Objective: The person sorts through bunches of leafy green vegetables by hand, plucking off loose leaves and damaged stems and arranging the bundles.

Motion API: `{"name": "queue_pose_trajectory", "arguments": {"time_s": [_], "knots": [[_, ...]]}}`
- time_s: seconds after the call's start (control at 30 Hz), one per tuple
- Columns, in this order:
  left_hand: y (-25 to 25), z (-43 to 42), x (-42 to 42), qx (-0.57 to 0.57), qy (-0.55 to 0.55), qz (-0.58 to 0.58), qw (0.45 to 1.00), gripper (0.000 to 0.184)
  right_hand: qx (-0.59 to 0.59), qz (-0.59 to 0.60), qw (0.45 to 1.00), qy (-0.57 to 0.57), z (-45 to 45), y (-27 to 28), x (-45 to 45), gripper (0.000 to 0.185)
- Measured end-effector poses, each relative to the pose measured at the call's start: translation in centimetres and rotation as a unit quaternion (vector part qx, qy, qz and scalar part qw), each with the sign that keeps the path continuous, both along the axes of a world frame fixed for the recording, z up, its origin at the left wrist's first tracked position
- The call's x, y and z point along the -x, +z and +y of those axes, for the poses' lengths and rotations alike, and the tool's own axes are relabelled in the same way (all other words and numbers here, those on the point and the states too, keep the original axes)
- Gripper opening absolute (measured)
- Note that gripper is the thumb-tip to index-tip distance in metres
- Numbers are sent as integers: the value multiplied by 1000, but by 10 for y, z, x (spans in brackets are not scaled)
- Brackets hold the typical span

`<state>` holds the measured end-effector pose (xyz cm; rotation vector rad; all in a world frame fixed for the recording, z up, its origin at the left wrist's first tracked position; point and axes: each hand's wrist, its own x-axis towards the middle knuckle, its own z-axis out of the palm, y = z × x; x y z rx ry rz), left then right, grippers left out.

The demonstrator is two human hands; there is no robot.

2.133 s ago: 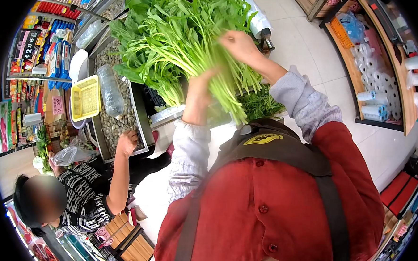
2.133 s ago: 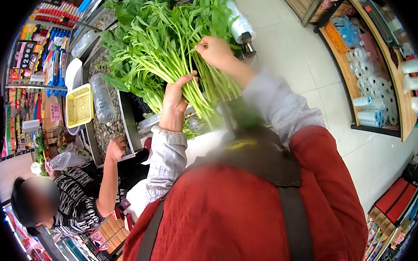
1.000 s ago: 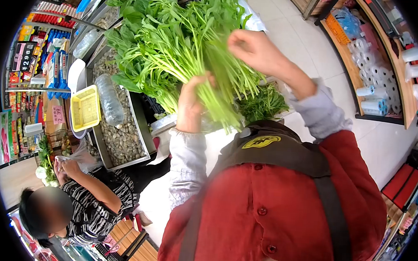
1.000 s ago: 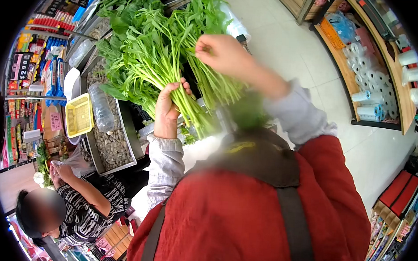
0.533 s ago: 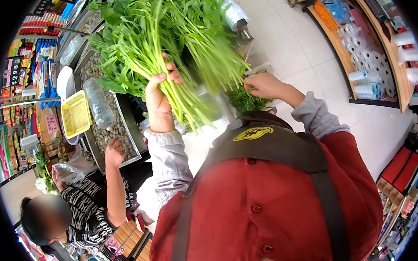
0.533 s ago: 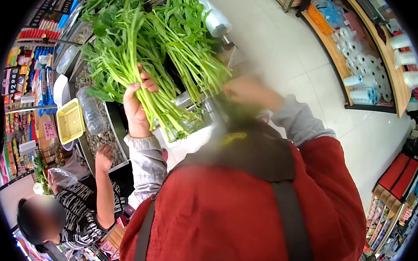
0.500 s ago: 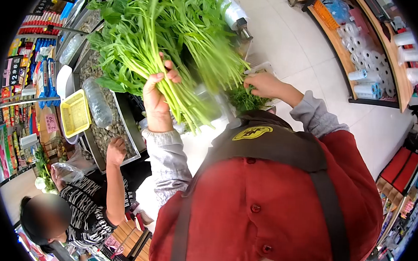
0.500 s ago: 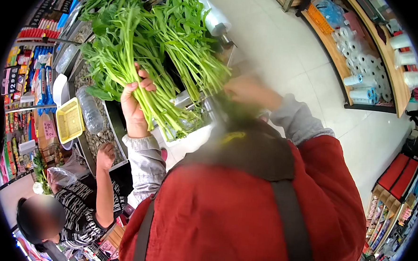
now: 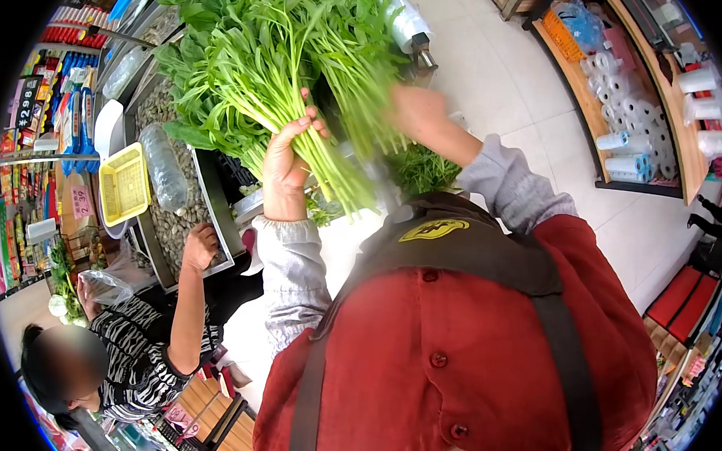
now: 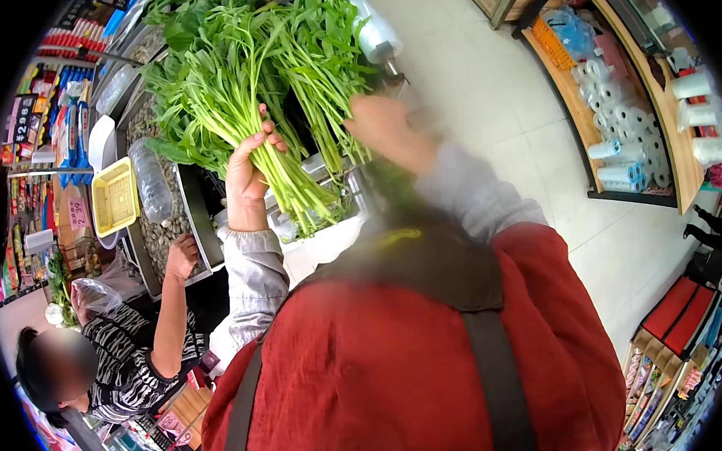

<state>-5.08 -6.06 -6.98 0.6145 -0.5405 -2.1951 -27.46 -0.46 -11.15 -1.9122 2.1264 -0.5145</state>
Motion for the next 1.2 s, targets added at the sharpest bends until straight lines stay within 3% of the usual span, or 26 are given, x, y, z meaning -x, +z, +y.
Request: {"name": "queue_pose_trajectory", "arguments": {"time_s": [0.1,0.2,0.23,0.27,0.3,0.33,0.37,0.43,0.47,0.5,0.6,0.83,0.97,1.03,1.13,1.2], "knots": [[1,2,0,25,15,2,1000,51,-32,-38,999,-18,-11,-1,3,21],[0,4,0,30,38,-12,999,50,-31,-259,964,-53,-14,6,18,20],[0,4,2,33,50,-28,998,50,-29,-257,965,-50,-14,6,22,20],[-4,4,3,41,65,-43,996,48,-89,-523,845,-67,-12,7,26,21],[-2,7,6,44,78,-69,994,45,-142,-743,650,-78,-8,20,26,21],[-4,8,9,45,82,-71,993,45,-180,-782,591,-79,0,42,25,17],[-9,9,12,45,86,-73,993,45,-179,-781,593,-78,3,40,29,17],[-14,11,20,59,94,-122,986,49,-205,-833,513,-14,10,38,33,17],[-16,11,24,57,91,-127,986,49,-171,-792,585,-34,14,37,31,16],[-13,13,30,55,87,-134,986,49,-171,-792,585,-33,16,34,28,16],[-3,17,41,34,80,-146,985,49,-123,-732,670,-11,19,36,14,14],[5,17,46,14,21,-153,988,42,-170,-748,641,-19,26,48,-12,17],[-23,10,45,40,28,-184,982,36,-190,-715,673,-12,24,36,-20,18],[-24,11,47,56,30,-225,972,32,-190,-644,741,1,26,33,-19,18],[-26,14,56,47,60,-225,971,31,-242,-579,779,-2,32,29,-14,18],[-27,12,61,56,82,-207,973,31,-215,-560,799,-34,38,32,-16,19]]}}
